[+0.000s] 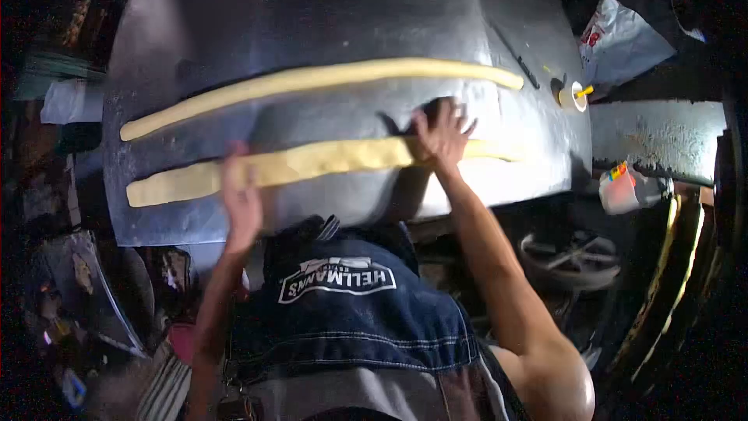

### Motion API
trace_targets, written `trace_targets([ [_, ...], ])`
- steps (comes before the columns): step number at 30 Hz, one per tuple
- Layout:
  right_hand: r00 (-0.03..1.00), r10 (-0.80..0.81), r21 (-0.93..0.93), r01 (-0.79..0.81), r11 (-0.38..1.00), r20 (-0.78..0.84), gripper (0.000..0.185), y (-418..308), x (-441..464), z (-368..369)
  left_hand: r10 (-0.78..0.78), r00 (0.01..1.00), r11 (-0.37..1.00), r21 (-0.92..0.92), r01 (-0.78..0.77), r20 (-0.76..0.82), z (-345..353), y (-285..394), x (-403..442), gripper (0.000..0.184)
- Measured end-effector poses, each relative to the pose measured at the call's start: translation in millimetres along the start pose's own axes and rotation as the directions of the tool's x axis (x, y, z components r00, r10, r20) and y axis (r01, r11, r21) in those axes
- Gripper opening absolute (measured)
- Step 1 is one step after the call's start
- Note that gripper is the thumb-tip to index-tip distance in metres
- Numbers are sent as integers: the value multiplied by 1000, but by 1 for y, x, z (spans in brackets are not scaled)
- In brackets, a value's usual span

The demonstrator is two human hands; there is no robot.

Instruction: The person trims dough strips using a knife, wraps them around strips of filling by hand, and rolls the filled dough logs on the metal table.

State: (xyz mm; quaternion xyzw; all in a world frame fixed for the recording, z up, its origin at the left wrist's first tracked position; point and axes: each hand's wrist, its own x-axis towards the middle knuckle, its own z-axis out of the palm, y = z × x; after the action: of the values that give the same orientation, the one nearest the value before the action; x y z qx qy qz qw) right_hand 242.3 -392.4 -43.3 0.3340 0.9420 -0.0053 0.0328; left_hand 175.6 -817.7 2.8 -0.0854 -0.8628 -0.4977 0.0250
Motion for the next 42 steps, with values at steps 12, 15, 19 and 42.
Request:
trace_targets([
  [12,945,-320,294,286,912,73,87,254,3,-46,397,629,734,181,-655,668,221,113,-18,66],
  [15,891,-450,288,447,847,-58,64,257,16,-59,346,612,711,227,-666,712,229,111,-26,72],
  [19,879,-465,61,473,879,-108,59,253,18,-74,325,557,625,269,-733,764,231,104,-36,73],
  [42,978,-152,30,149,988,140,91,-23,2,25,265,613,715,275,-643,744,129,56,1,87],
])
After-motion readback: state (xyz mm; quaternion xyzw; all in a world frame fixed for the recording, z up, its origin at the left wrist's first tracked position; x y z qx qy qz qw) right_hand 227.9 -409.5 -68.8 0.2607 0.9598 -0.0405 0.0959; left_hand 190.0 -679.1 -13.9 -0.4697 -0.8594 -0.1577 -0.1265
